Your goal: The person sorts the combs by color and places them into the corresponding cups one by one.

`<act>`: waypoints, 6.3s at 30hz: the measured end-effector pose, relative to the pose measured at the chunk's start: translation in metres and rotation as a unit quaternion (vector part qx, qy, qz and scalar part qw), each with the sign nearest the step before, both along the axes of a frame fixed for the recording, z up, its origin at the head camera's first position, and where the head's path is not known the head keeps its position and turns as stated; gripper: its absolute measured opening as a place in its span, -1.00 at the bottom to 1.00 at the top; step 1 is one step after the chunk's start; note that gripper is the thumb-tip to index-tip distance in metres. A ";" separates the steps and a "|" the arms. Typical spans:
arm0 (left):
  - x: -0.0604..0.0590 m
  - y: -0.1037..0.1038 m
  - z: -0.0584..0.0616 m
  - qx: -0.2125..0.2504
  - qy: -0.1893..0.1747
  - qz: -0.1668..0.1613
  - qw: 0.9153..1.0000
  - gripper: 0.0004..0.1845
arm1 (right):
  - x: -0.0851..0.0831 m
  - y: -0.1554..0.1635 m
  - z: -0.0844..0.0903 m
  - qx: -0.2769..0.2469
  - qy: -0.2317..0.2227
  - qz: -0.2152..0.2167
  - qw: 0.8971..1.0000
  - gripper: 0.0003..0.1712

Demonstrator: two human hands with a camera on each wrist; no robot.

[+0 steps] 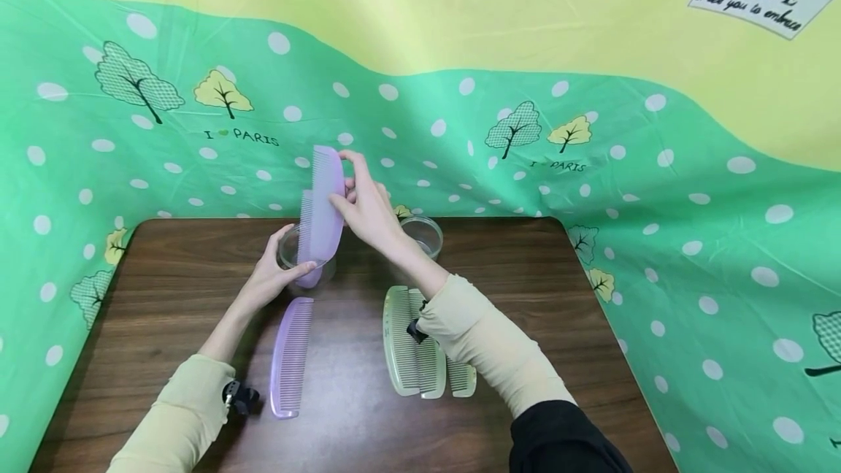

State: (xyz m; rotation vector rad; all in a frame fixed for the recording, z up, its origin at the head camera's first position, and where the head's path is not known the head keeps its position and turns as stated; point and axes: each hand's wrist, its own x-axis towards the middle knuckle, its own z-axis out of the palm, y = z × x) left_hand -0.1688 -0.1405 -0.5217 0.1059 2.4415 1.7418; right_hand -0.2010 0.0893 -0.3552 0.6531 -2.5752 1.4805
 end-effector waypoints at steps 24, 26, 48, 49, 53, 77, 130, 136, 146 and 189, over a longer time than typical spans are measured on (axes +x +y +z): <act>0.000 0.000 0.001 -0.006 -0.012 -0.003 1.000 0.09 | -0.016 -0.017 -0.044 0.046 0.062 -0.017 0.997 -0.28; 0.000 0.000 0.001 -0.004 -0.013 -0.004 1.000 0.09 | -0.015 -0.019 -0.048 0.048 0.059 -0.011 0.997 -0.27; 0.001 0.001 0.000 -0.005 -0.013 0.000 1.000 0.09 | -0.013 -0.024 -0.079 0.108 0.060 -0.008 0.992 -0.28; 0.001 0.001 0.000 -0.003 -0.011 0.000 1.000 0.09 | -0.013 -0.023 -0.080 0.110 0.060 -0.008 0.992 -0.28; 0.001 0.000 -0.001 0.004 -0.006 0.001 1.000 0.07 | -0.013 -0.023 -0.083 0.120 0.061 -0.009 0.991 -0.28; 0.001 0.001 -0.001 0.003 -0.016 0.005 1.000 0.08 | -0.013 -0.019 -0.098 0.151 0.017 -0.022 0.988 -0.38; 0.001 0.001 -0.002 -0.008 -0.008 0.011 1.000 0.06 | 0.067 -0.011 -0.110 0.153 -0.055 -0.004 0.987 -0.92; 0.001 0.001 -0.002 -0.012 -0.007 0.009 1.000 0.07 | 0.071 -0.016 -0.113 0.168 -0.070 0.015 0.983 -0.91; 0.000 0.000 -0.002 -0.005 -0.008 0.009 1.000 0.07 | 0.085 -0.029 -0.123 0.209 -0.102 0.017 0.973 -0.61; 0.016 0.009 0.044 0.020 -0.033 -0.009 0.999 0.02 | 0.106 -0.069 -0.157 0.361 -0.108 -0.023 0.926 0.14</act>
